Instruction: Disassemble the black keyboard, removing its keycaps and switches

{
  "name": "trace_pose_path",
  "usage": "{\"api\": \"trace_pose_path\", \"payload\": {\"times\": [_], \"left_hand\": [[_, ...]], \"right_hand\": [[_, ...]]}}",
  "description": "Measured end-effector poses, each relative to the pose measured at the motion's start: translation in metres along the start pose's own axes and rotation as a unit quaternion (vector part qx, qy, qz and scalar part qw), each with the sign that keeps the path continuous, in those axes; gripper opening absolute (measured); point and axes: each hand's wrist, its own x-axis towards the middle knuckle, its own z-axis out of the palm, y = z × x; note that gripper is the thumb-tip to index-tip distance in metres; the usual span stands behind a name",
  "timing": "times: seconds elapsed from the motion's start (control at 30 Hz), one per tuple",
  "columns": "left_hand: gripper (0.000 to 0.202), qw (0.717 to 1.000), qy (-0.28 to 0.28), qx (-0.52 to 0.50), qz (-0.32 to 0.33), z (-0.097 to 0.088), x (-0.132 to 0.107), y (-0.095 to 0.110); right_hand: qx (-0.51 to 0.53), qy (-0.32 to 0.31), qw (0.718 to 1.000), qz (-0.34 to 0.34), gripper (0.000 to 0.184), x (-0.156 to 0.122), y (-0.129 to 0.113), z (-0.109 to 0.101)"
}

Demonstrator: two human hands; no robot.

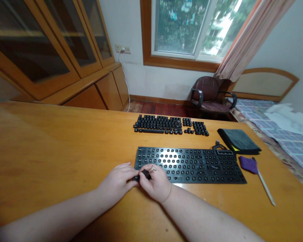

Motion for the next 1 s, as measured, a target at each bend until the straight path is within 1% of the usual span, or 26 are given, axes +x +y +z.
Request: {"api": "trace_pose_path", "payload": {"times": [0.13, 0.2, 0.27, 0.4, 0.8, 1.0], "left_hand": [[0.016, 1.0, 0.013, -0.007, 0.011, 0.0018, -0.0004, -0.002], [0.02, 1.0, -0.001, -0.011, 0.008, 0.0029, -0.0006, -0.0026], [0.023, 1.0, -0.021, -0.008, -0.01, 0.0031, -0.0006, -0.0021], [0.023, 0.998, -0.043, -0.009, -0.036, 0.0008, 0.0004, 0.0008], [0.025, 0.997, -0.041, -0.025, -0.055, 0.0014, 0.0018, 0.0007], [0.028, 0.997, -0.044, -0.03, -0.052, 0.0017, 0.0016, 0.0011]], "right_hand": [[-0.003, 0.008, 1.0, -0.001, 0.01, 0.0005, -0.0005, -0.0002], [-0.004, 0.013, 1.0, -0.004, 0.01, 0.0009, -0.0004, -0.0002], [-0.004, 0.014, 1.0, -0.005, 0.009, 0.0011, 0.0, -0.0003], [-0.01, 0.012, 1.0, -0.004, 0.009, 0.0007, 0.0015, 0.0001], [-0.01, 0.017, 1.0, -0.011, 0.008, 0.003, -0.0007, 0.0001], [0.002, 0.009, 1.0, -0.005, 0.008, 0.0013, 0.0017, -0.0004]]}}
